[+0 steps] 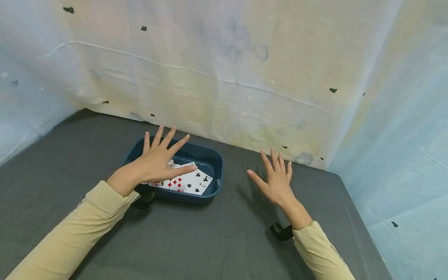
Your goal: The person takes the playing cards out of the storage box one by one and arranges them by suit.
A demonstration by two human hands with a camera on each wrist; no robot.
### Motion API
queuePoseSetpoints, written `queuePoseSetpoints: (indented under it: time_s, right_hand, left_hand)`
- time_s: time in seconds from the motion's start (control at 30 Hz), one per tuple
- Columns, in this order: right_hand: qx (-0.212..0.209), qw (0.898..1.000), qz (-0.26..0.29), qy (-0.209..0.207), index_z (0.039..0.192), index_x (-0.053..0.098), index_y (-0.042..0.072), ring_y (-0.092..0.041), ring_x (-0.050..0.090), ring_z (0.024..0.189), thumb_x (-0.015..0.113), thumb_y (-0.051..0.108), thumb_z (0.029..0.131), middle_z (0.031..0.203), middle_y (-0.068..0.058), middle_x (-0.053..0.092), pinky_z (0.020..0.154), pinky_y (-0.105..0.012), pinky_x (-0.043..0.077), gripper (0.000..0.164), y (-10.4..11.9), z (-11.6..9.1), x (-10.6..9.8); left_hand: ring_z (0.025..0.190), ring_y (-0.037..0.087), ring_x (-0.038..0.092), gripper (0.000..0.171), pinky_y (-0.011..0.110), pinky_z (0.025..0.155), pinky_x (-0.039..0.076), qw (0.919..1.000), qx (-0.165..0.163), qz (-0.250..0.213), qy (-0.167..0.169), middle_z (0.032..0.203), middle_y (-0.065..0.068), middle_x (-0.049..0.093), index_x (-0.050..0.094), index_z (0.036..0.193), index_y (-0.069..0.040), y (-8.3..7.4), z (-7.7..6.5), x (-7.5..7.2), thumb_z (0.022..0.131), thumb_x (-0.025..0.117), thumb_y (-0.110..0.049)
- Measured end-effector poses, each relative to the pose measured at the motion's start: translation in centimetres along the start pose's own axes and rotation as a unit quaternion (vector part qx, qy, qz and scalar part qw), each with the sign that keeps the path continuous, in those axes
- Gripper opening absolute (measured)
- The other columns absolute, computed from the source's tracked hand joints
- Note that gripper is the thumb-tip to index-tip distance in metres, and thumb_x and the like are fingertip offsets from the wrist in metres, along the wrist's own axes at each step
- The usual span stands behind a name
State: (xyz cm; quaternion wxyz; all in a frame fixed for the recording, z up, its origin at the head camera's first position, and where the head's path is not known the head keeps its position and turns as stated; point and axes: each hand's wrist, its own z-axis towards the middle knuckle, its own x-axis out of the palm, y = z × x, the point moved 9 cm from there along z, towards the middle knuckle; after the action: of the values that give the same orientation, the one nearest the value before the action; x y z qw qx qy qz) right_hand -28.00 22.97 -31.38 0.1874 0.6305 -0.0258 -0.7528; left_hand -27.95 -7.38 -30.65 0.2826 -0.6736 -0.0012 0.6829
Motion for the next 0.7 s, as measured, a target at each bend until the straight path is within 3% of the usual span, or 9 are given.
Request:
queuePoseSetpoints:
  time_s: [0.13, 0.3, 0.47, 0.7]
  right_hand:
    - [-0.012, 1.000, 0.012, -0.010, 0.155, 0.017, 0.023, -0.034, -0.008, 0.148, 0.054, 0.053, 0.093, 0.162, -0.010, 0.000, 0.112, -0.061, -0.011, 0.078, 0.3, 0.1, -0.1]
    - [-0.044, 0.997, 0.038, -0.050, 0.152, 0.028, 0.017, -0.037, 0.001, 0.148, 0.060, 0.046, 0.092, 0.160, -0.015, 0.012, 0.113, -0.061, -0.004, 0.074, 1.5, 0.3, -0.8]
    - [-0.073, 0.993, 0.052, -0.082, 0.148, 0.036, 0.014, -0.039, 0.011, 0.146, 0.063, 0.040, 0.091, 0.156, -0.018, 0.023, 0.111, -0.061, 0.004, 0.069, 2.9, 0.9, -1.2]
    - [-0.089, 0.989, 0.075, -0.093, 0.144, 0.042, 0.012, -0.037, 0.019, 0.143, 0.065, 0.039, 0.090, 0.154, -0.017, 0.027, 0.110, -0.061, 0.008, 0.065, 4.8, 1.8, -1.3]
  left_hand:
    - [0.143, 0.042, -0.023, 0.092, 0.068, 0.104, -0.020, 0.9999, -0.012, -0.006, -0.010, 0.160, 0.018, -0.009, 0.009, 0.156, -0.025, 0.9, -0.3, -0.4, 0.086, 0.045, -0.072]
    - [0.143, 0.043, -0.019, 0.089, 0.068, 0.105, -0.018, 0.9991, -0.028, -0.022, -0.023, 0.160, 0.020, -0.007, 0.013, 0.156, -0.022, 2.5, -1.0, -1.3, 0.088, 0.049, -0.068]
    - [0.144, 0.047, -0.012, 0.088, 0.070, 0.107, -0.010, 0.9982, -0.040, -0.019, -0.040, 0.159, 0.025, -0.002, 0.019, 0.155, -0.017, 4.1, -1.6, -2.2, 0.088, 0.053, -0.063]
    - [0.143, 0.051, -0.002, 0.085, 0.073, 0.107, 0.000, 0.9973, -0.052, -0.024, -0.045, 0.158, 0.028, 0.001, 0.024, 0.153, -0.012, 6.2, -2.1, -2.8, 0.089, 0.055, -0.058]
